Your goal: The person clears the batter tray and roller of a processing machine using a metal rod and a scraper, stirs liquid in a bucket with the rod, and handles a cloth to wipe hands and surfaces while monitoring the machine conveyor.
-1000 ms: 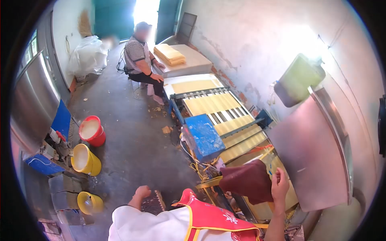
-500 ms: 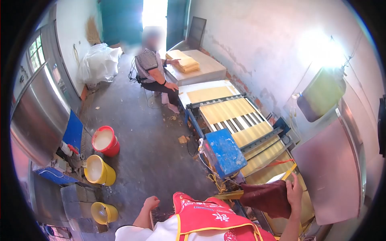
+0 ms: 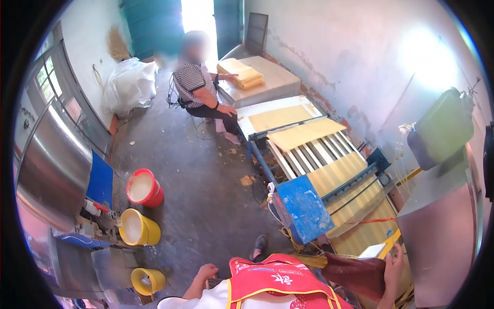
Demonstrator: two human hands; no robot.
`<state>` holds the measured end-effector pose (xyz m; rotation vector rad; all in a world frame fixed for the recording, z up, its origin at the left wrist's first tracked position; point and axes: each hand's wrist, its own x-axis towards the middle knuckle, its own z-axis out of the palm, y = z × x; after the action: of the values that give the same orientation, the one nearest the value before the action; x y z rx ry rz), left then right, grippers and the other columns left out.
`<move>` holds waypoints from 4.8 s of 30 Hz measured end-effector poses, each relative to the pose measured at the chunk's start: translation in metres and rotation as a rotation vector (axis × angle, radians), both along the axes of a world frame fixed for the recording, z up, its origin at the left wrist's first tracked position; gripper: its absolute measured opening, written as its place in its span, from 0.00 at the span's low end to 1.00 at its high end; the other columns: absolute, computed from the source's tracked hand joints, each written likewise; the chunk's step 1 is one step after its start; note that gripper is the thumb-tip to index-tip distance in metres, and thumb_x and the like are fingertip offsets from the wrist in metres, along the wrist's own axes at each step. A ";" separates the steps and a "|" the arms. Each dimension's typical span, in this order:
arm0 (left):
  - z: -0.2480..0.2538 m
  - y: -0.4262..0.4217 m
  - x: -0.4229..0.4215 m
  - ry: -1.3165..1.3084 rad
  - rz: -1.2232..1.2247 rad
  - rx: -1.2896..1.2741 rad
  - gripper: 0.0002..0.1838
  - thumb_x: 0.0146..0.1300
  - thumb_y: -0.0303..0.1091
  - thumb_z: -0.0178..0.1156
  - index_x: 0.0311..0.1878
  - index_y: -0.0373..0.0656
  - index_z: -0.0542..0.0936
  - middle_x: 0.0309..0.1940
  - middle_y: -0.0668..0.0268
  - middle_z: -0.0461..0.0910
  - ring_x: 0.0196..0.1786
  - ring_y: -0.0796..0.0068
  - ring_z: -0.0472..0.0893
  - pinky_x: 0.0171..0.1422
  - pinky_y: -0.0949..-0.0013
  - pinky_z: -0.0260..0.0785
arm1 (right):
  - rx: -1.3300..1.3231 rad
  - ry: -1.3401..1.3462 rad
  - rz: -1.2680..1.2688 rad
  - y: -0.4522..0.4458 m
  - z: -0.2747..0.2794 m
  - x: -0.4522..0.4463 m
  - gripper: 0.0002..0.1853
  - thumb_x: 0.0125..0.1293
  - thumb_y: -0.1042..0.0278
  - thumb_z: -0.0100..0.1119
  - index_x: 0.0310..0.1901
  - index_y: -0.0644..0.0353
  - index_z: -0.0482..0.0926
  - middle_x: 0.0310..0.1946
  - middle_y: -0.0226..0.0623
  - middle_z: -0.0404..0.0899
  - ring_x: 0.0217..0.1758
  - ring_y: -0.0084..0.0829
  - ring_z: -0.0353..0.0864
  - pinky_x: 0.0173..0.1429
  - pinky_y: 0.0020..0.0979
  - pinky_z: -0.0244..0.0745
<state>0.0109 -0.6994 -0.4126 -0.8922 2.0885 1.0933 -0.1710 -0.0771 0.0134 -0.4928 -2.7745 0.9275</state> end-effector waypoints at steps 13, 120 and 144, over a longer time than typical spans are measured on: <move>0.083 -0.079 -0.307 0.298 -0.196 -0.175 0.18 0.62 0.44 0.62 0.49 0.42 0.83 0.39 0.57 0.87 0.40 0.63 0.88 0.50 0.61 0.78 | 0.137 -0.059 -0.327 -0.036 -0.008 -0.005 0.22 0.75 0.67 0.48 0.69 0.60 0.67 0.65 0.45 0.74 0.66 0.45 0.74 0.66 0.39 0.68; 0.078 -0.201 -0.550 0.361 -0.784 -0.356 0.10 0.54 0.38 0.58 0.36 0.43 0.81 0.38 0.50 0.84 0.45 0.44 0.82 0.49 0.47 0.74 | 0.841 -0.281 -1.007 -0.059 -0.061 -0.027 0.31 0.74 0.39 0.46 0.63 0.60 0.74 0.59 0.48 0.79 0.57 0.51 0.80 0.55 0.45 0.77; 0.052 -0.215 -0.541 0.267 -0.799 -0.233 0.11 0.59 0.42 0.60 0.38 0.46 0.84 0.40 0.54 0.85 0.48 0.50 0.84 0.52 0.51 0.75 | 0.857 -0.247 -1.015 -0.071 -0.053 -0.033 0.27 0.76 0.45 0.47 0.59 0.63 0.75 0.58 0.49 0.79 0.58 0.51 0.79 0.56 0.45 0.76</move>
<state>-0.5305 -0.9141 -0.3603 0.0497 2.4762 0.5593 -0.2045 -0.1478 -0.0397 -1.6094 -2.2200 -0.5289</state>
